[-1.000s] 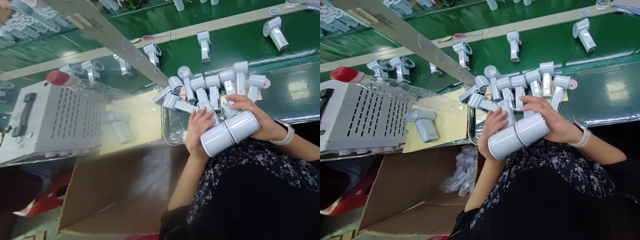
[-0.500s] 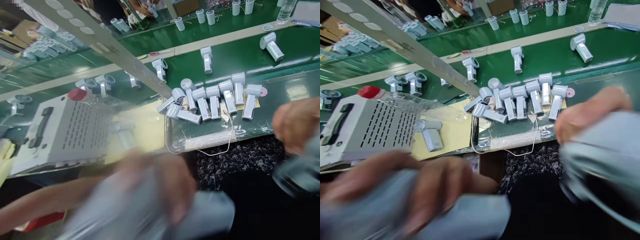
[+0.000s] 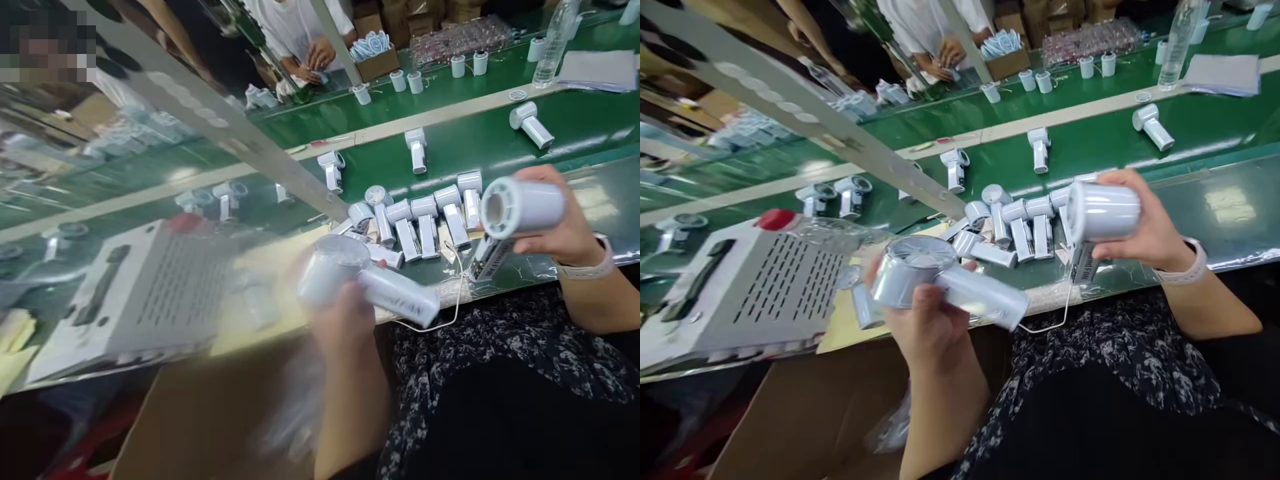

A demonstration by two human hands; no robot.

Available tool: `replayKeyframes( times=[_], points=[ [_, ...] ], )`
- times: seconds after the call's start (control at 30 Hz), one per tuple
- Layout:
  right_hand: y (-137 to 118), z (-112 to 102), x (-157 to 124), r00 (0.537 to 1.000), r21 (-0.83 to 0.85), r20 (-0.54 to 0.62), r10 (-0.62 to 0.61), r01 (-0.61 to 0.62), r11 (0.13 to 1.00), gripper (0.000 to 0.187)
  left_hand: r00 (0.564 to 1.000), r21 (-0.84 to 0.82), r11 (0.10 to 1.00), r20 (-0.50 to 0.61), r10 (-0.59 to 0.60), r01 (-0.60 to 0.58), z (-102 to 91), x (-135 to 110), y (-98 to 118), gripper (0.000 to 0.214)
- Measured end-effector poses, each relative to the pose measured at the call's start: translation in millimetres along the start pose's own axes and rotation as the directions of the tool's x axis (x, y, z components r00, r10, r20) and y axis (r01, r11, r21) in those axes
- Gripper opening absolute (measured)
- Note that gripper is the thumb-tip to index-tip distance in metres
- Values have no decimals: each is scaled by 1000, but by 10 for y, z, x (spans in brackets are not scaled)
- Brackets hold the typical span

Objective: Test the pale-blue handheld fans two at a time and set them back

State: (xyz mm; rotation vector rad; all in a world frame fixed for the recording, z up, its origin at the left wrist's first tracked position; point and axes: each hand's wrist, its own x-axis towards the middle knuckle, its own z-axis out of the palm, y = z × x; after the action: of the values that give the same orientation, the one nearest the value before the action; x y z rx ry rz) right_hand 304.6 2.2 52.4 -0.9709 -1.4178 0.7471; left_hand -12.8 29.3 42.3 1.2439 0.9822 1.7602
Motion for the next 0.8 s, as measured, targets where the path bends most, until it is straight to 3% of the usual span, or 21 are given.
replayKeyframes(
  times=[0.1,0.17,0.23,0.3,0.33,0.4,0.47,0.53,0.6,0.67,0.73,0.77,0.8],
  points=[
    [121,321,-79,963,119,184,198,-222,968,102,963,-57,994,246,105,-94,165,-144,-62,64],
    [221,546,-172,907,144,331,259,-320,936,110,881,-55,949,359,309,-310,337,-230,-174,69],
    [291,676,-249,851,105,482,210,-293,950,125,798,-28,877,402,448,-479,510,-287,-323,75],
    [312,634,-282,815,17,546,193,-242,970,134,774,25,857,443,453,-515,616,-307,-490,81],
    [307,537,-288,822,-53,523,226,-234,971,134,760,63,853,493,425,-518,630,-300,-577,82],
    [290,198,-306,873,-259,338,351,-272,927,128,710,218,806,629,316,-551,577,-255,-755,77],
    [291,-274,-367,885,-483,11,465,-402,777,123,711,456,668,685,157,-587,452,-189,-930,59],
    [332,-774,-471,826,-658,-288,484,-538,527,114,787,661,527,616,25,-534,323,-141,-1081,43],
    [413,-1197,-568,765,-762,-442,469,-596,254,102,841,755,459,540,-30,-468,244,-135,-1189,43],
    [528,-1472,-570,737,-764,-611,290,-645,31,85,849,772,442,527,-41,-458,226,-169,-1249,48],
    [687,-1589,-403,742,-746,-662,106,-665,-4,75,844,766,438,536,-34,-469,243,-216,-1276,50],
    [785,-1602,-249,762,-762,-644,70,-647,33,72,842,763,439,539,-27,-474,254,-236,-1283,51],
    [893,-1597,-56,802,-798,-585,119,-596,92,71,840,760,441,542,-21,-479,260,-253,-1288,51]
  ],
)
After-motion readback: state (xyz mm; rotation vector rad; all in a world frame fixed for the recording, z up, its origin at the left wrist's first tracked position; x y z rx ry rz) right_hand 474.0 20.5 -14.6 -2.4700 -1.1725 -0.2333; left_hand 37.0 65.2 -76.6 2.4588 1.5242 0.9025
